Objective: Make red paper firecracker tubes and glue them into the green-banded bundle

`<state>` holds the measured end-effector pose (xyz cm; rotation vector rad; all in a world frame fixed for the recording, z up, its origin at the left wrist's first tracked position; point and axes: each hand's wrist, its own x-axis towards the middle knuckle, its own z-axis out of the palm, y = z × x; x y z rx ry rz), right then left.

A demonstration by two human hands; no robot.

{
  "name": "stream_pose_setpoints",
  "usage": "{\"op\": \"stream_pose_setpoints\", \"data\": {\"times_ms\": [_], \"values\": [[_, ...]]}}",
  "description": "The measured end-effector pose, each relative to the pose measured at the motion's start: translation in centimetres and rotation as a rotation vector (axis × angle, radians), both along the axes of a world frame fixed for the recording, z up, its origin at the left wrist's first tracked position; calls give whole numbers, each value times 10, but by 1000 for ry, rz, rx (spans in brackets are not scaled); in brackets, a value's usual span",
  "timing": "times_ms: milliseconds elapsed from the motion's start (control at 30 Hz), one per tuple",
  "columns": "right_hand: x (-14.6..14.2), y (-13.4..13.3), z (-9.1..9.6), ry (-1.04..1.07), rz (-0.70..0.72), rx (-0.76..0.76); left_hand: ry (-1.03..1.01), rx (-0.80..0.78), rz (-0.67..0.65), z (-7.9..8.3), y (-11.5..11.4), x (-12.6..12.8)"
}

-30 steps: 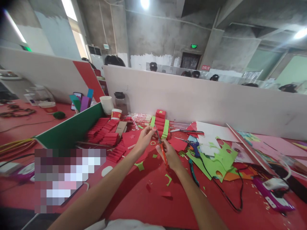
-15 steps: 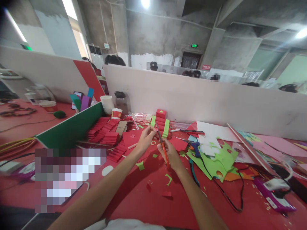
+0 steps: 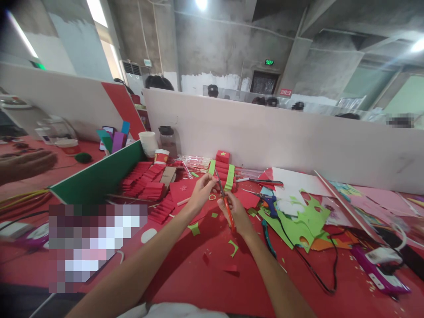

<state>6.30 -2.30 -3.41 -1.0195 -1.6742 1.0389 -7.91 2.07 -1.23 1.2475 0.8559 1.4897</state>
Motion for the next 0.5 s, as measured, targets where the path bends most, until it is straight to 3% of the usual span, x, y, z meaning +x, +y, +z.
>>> {"op": "stream_pose_setpoints", "data": {"times_ms": [500], "values": [[3, 3, -4, -14, 10, -6, 8, 4, -8, 0, 2, -3]]}}
